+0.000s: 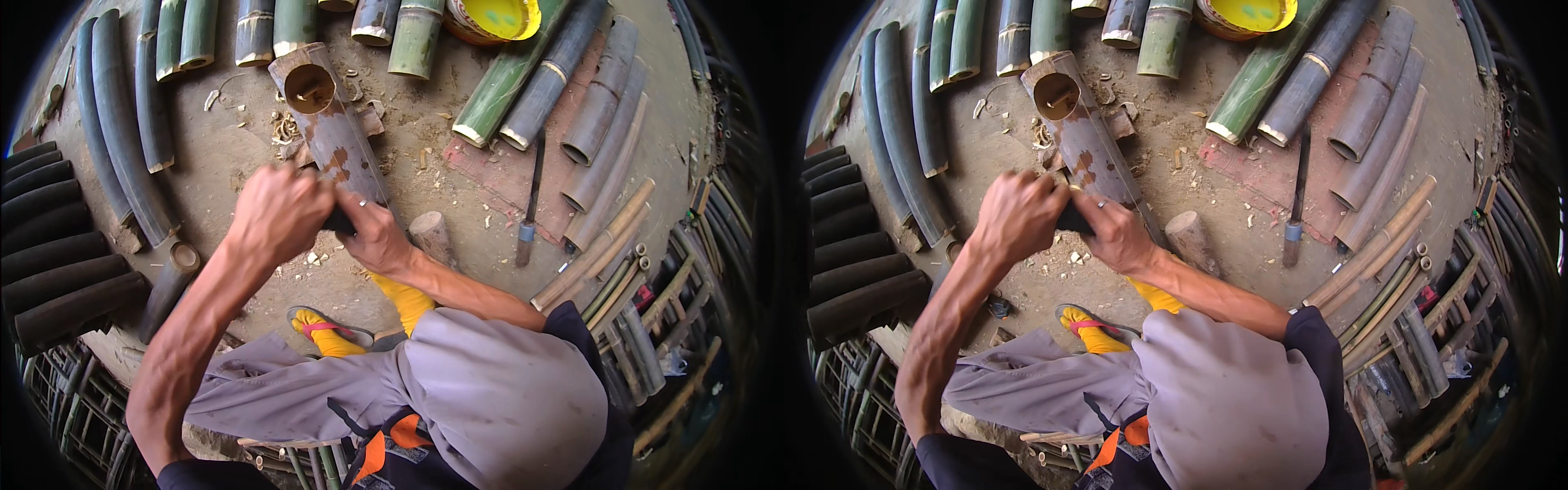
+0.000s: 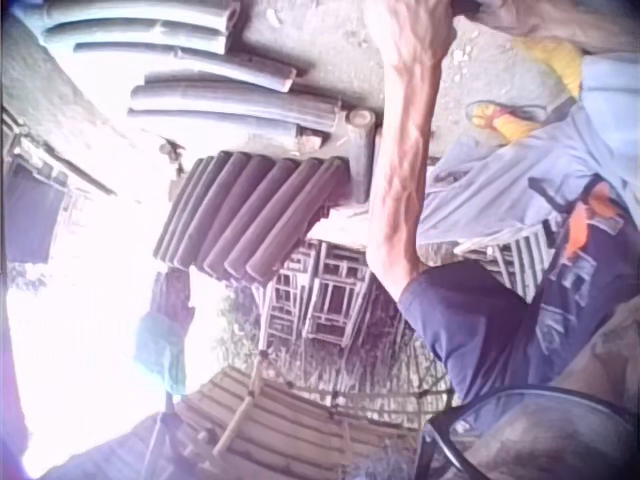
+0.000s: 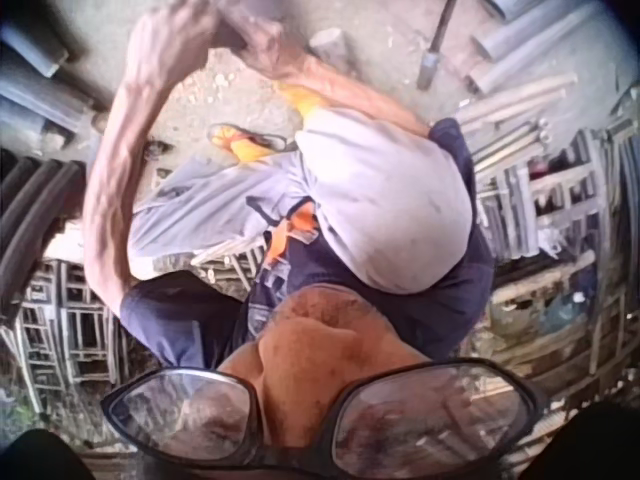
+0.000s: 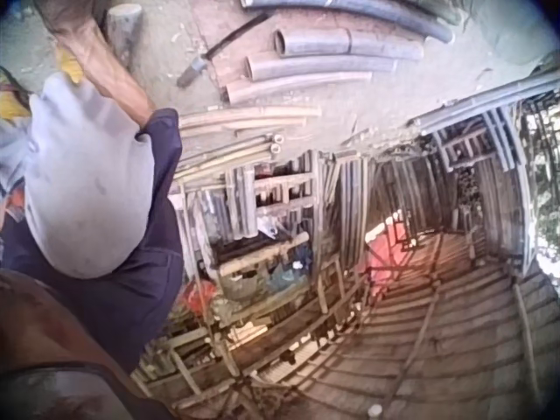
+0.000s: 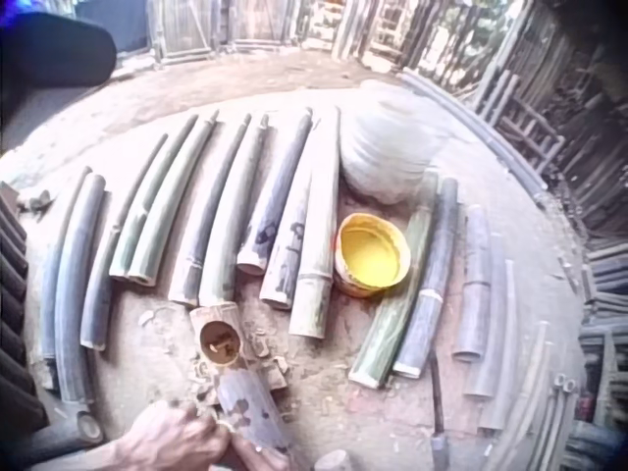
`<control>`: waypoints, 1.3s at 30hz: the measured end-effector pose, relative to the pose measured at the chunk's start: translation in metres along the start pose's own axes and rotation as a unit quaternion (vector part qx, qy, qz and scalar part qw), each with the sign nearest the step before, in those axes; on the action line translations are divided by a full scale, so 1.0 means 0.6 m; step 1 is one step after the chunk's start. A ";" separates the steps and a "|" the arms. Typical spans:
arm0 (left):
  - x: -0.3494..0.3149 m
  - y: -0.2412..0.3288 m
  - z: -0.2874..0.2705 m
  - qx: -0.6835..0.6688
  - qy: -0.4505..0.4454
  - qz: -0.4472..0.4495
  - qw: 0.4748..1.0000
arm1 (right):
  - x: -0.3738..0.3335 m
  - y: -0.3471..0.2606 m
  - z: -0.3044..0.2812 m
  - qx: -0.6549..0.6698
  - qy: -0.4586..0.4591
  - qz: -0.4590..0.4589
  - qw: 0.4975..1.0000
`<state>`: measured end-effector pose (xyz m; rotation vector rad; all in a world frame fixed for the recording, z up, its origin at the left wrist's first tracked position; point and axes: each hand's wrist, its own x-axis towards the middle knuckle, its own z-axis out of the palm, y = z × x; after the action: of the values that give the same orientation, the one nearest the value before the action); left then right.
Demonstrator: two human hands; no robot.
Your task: The person uses a small hand tool to carve out a hole in a bamboo segment and then uses a larger blade to sharpen one end of a separate bamboo pole.
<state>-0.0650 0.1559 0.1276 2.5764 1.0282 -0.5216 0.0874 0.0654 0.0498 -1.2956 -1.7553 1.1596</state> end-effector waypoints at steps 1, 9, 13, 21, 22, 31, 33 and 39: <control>0.022 0.000 -0.012 -0.006 -0.039 0.014 0.999 | 0.000 -0.001 -0.004 0.026 0.023 0.025 0.999; -0.138 0.025 0.115 -0.525 -0.307 -0.179 0.774 | -0.014 -0.038 -0.026 -0.142 -0.318 -0.102 0.932; -0.213 0.138 0.072 -0.711 -0.077 -0.407 0.568 | -0.019 -0.088 -0.105 -0.104 -0.088 -0.167 0.977; -0.087 0.268 0.103 -0.787 0.074 -0.194 0.581 | -0.093 -0.070 -0.174 0.057 -0.130 0.271 0.952; -0.070 0.264 0.116 -0.856 0.024 -0.214 0.470 | -0.131 -0.051 -0.169 0.000 -0.127 0.197 0.972; 0.054 0.259 0.154 -0.878 -0.035 -0.304 0.367 | -0.108 -0.048 -0.204 -0.235 -0.211 0.204 0.927; 0.050 0.253 0.127 -0.936 0.019 -0.304 0.176 | -0.056 -0.077 -0.219 -0.296 -0.285 0.194 0.891; 0.038 0.268 0.164 -0.975 0.139 -0.172 0.001 | 0.030 -0.117 -0.209 -0.441 -0.412 0.043 0.796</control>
<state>0.0426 0.0170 0.0554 -0.4094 0.7624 0.9622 0.1662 0.1081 0.1631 -1.4552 -3.1834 1.0383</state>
